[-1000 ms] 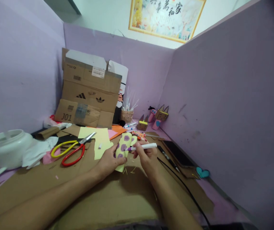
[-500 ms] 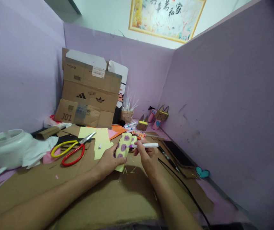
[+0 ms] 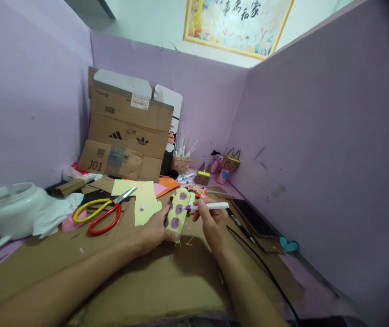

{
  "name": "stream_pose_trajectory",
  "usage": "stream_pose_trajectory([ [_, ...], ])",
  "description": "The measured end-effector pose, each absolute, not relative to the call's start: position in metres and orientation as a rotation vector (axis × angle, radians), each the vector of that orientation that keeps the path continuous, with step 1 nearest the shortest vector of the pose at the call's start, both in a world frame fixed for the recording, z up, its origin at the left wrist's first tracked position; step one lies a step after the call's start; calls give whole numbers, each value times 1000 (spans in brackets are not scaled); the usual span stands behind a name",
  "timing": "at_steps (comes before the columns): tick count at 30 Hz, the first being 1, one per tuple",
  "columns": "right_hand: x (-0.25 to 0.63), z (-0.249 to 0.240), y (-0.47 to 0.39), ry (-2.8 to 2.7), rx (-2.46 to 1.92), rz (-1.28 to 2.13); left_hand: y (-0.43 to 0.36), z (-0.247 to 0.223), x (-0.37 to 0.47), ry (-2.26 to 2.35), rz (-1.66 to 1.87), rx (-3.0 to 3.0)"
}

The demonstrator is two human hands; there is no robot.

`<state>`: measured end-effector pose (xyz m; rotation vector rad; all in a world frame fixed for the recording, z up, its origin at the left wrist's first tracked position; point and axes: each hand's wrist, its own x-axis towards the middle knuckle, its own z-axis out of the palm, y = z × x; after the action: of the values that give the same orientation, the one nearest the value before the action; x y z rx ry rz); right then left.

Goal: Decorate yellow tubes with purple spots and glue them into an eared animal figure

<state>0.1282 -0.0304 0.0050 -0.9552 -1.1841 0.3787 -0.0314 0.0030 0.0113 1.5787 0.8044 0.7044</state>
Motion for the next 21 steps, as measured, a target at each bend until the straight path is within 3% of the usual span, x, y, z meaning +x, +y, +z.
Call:
stream_pose_trajectory([
  [21, 127, 4, -35, -1403, -1036, 562, 3, 10, -29, 834, 801, 1474],
])
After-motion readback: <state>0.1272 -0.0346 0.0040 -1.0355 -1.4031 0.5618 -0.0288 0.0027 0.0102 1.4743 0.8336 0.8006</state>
